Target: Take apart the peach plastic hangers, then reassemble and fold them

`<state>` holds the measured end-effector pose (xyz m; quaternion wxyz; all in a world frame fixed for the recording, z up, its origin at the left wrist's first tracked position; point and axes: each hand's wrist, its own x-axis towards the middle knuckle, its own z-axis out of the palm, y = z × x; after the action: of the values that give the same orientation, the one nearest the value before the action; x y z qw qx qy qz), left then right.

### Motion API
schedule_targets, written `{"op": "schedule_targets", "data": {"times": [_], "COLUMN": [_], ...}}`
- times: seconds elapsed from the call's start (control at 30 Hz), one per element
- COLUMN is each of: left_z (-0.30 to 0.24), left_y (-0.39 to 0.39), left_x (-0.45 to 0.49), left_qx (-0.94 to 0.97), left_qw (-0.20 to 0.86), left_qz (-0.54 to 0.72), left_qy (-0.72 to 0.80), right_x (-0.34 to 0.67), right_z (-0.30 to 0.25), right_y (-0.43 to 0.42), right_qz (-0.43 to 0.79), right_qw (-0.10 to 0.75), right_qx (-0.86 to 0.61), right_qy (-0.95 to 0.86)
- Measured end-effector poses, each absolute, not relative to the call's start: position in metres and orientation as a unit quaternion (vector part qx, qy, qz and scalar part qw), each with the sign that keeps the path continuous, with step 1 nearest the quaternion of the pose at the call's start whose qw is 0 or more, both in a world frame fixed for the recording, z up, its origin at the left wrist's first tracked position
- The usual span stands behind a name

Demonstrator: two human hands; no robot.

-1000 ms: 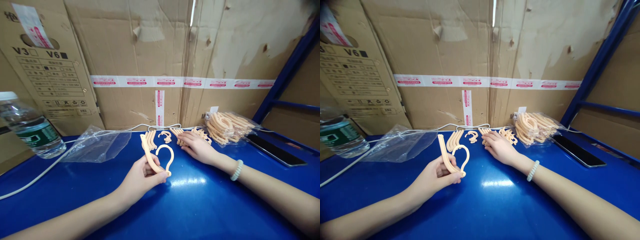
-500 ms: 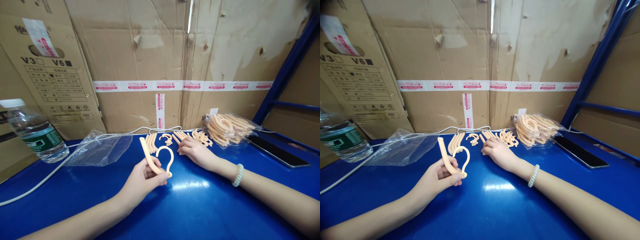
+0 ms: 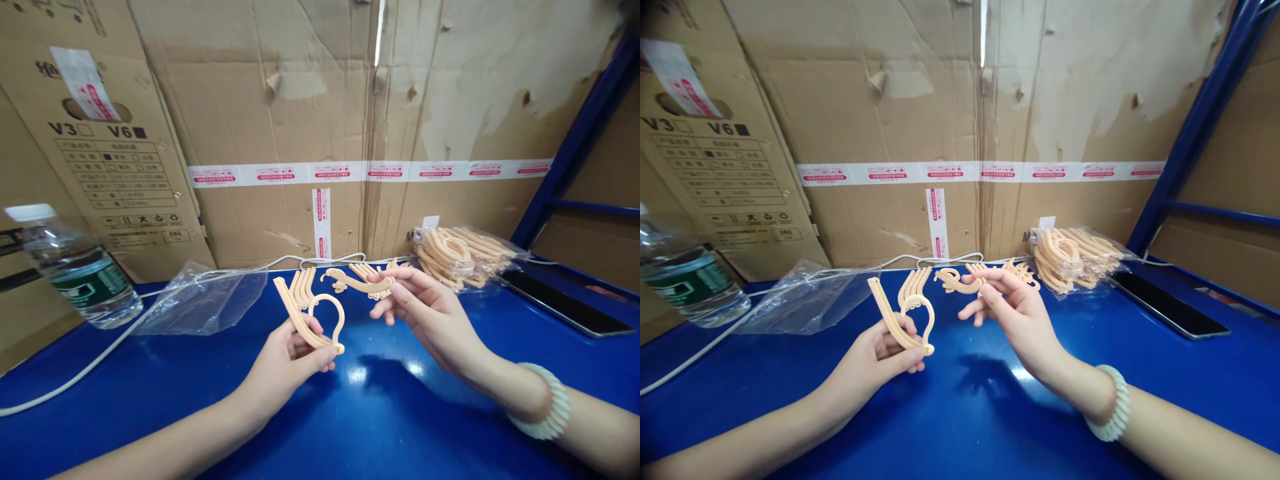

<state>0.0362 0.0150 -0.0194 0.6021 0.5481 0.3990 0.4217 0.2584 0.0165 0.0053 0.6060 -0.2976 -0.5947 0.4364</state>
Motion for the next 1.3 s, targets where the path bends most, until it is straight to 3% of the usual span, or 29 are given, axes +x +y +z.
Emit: {"op": "schedule_targets", "data": {"times": [0.37, 0.5, 0.57, 0.8, 1.03, 1.17, 1.3], "left_z": [-0.020, -0.019, -0.018, -0.018, -0.017, -0.016, -0.017], "left_y": [0.016, 0.014, 0.013, 0.014, 0.012, 0.012, 0.013], "left_x": [0.035, 0.035, 0.036, 0.037, 0.037, 0.037, 0.036], "left_qx": [0.562, 0.567, 0.570, 0.568, 0.563, 0.562, 0.566], "left_qw": [0.596, 0.595, 0.591, 0.581, 0.584, 0.582, 0.581], "left_qz": [0.418, 0.414, 0.416, 0.421, 0.426, 0.430, 0.432], "left_qy": [0.392, 0.391, 0.392, 0.403, 0.401, 0.401, 0.395], "right_x": [0.248, 0.246, 0.248, 0.249, 0.255, 0.260, 0.258], "right_z": [-0.004, -0.013, -0.017, -0.030, -0.024, -0.020, -0.016], "right_y": [0.005, 0.007, 0.009, 0.029, 0.036, 0.027, 0.019], "right_qz": [0.537, 0.539, 0.467, 0.025, -0.085, -0.143, -0.204], "right_qw": [0.571, 0.509, 0.456, 0.289, 0.112, 0.109, 0.176], "right_qx": [-0.352, -0.384, -0.411, -0.383, -0.371, -0.344, -0.321], "right_qy": [-0.512, -0.551, -0.636, -0.877, -0.918, -0.922, -0.908]}}
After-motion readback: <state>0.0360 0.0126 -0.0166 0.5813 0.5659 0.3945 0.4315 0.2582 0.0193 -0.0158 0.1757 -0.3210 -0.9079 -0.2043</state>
